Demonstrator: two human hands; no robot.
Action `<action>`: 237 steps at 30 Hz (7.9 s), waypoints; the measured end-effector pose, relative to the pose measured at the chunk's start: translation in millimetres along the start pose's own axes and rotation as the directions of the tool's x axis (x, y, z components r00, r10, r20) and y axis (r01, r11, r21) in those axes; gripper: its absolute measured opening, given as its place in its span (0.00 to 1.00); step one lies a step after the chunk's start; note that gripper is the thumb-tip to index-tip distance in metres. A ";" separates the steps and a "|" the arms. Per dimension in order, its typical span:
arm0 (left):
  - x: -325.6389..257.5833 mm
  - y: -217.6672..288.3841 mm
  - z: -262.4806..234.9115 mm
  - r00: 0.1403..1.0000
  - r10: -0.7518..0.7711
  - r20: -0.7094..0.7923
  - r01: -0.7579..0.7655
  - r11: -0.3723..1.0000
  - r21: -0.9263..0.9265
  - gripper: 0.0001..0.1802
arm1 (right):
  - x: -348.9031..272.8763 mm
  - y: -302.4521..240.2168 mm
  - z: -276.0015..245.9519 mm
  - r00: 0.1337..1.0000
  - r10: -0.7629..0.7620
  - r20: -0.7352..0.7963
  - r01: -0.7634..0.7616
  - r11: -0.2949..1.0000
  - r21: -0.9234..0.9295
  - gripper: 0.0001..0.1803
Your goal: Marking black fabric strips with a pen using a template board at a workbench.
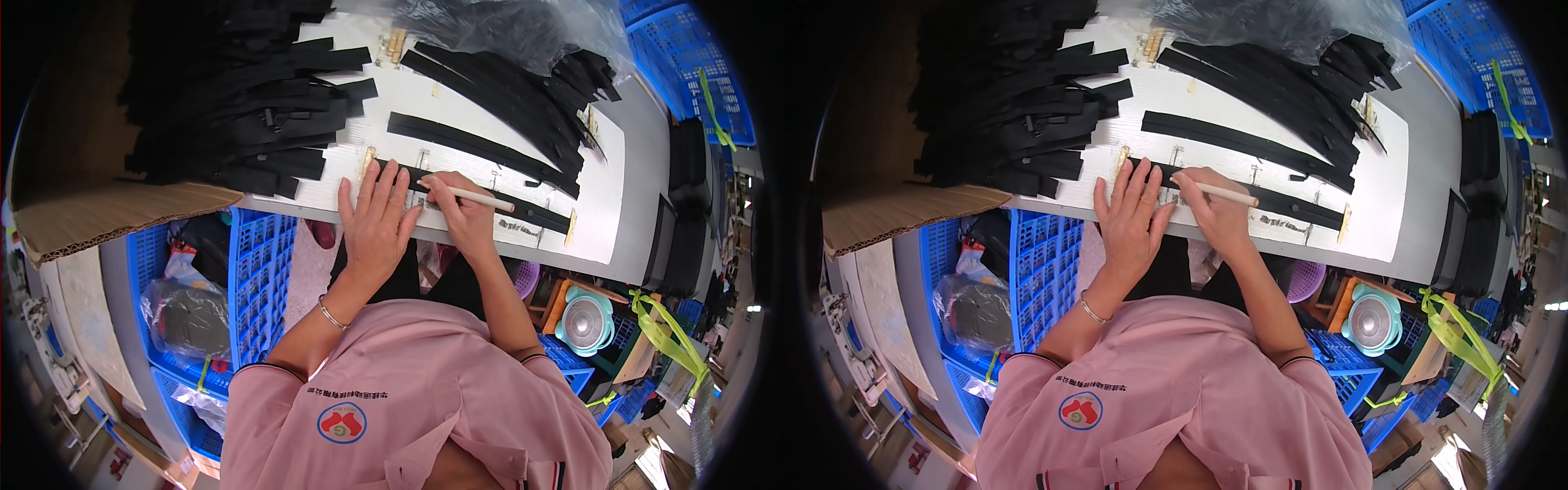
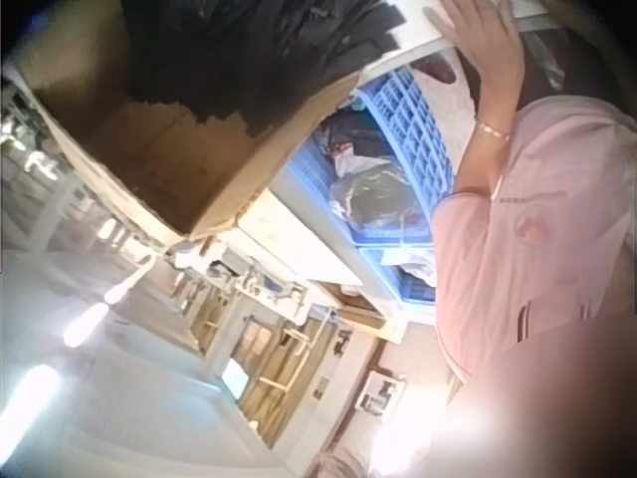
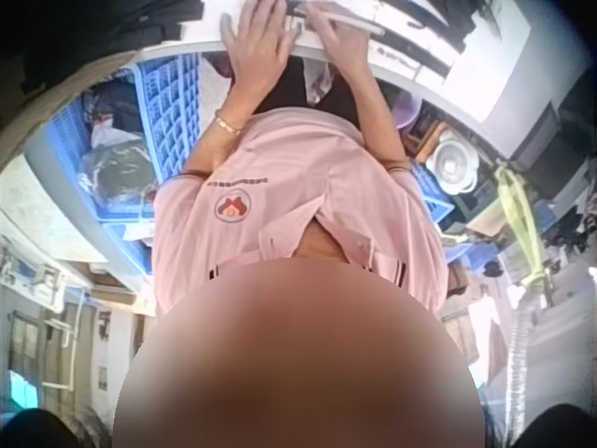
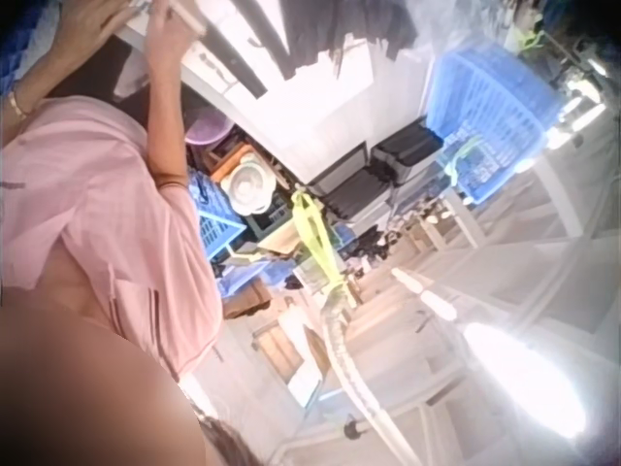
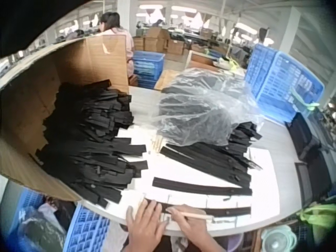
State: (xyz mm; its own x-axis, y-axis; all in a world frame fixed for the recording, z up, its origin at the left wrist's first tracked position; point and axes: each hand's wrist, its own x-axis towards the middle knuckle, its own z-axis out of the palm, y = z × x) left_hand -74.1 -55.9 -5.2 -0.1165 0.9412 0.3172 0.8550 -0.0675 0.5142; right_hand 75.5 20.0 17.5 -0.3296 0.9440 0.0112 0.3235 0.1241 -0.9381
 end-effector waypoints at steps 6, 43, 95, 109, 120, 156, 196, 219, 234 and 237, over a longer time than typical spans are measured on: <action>0.6 0.6 1.4 1.000 0.003 0.001 -0.003 1.000 0.004 0.30 | 0.2 5.6 -0.7 0.998 -0.063 -0.001 0.063 0.998 -0.014 0.10; 33.2 67.8 29.0 0.987 0.157 -0.016 -0.153 0.926 -0.344 0.19 | -23.1 35.6 -71.6 0.914 -0.249 -0.320 0.123 0.923 -0.365 0.07; 51.1 152.3 103.2 0.951 0.307 0.036 -0.275 0.892 -0.358 0.08 | -63.3 72.7 -161.4 0.888 -0.037 -0.458 -0.002 0.996 -0.085 0.09; 50.6 149.6 94.8 0.954 0.295 0.049 -0.261 0.904 -0.339 0.11 | -64.3 72.1 -167.6 0.923 -0.148 -0.355 0.062 0.968 -0.244 0.13; 51.4 118.1 71.4 0.920 0.306 0.247 -0.264 0.946 -0.189 0.28 | -73.3 63.1 -160.6 0.801 0.027 -0.598 0.037 0.995 0.095 0.14; 83.5 140.3 76.3 0.878 0.384 0.286 -0.214 0.849 -0.483 0.13 | -86.1 58.9 -134.3 0.781 -0.466 -0.416 0.203 0.819 -0.536 0.22; -9.5 5.4 -5.6 0.991 0.021 0.135 -0.035 0.994 0.102 0.33 | -115.4 44.7 -166.2 0.961 -0.271 -0.048 0.014 0.224 -0.975 0.27; -9.5 2.0 -2.6 0.997 0.009 0.070 -0.012 0.999 0.044 0.39 | -1.5 3.1 11.3 0.991 -0.046 -0.127 0.047 0.999 0.002 0.10; -7.8 3.5 -5.6 0.996 -0.002 0.094 -0.002 0.999 0.038 0.39 | -5.1 3.6 5.5 0.999 -0.039 -0.018 0.040 0.999 0.018 0.10; -7.6 3.7 -4.9 0.995 0.000 0.098 -0.004 0.999 0.041 0.39 | -4.9 3.9 4.5 0.996 -0.089 0.002 0.089 0.996 0.019 0.11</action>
State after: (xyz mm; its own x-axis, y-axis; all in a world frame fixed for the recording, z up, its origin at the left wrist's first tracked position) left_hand -72.5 -65.0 -1.8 -0.0666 0.9692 0.2371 0.8754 -0.0572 0.4799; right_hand 74.3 14.5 12.2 -0.3584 0.9288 0.0937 0.2758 0.2012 -0.9399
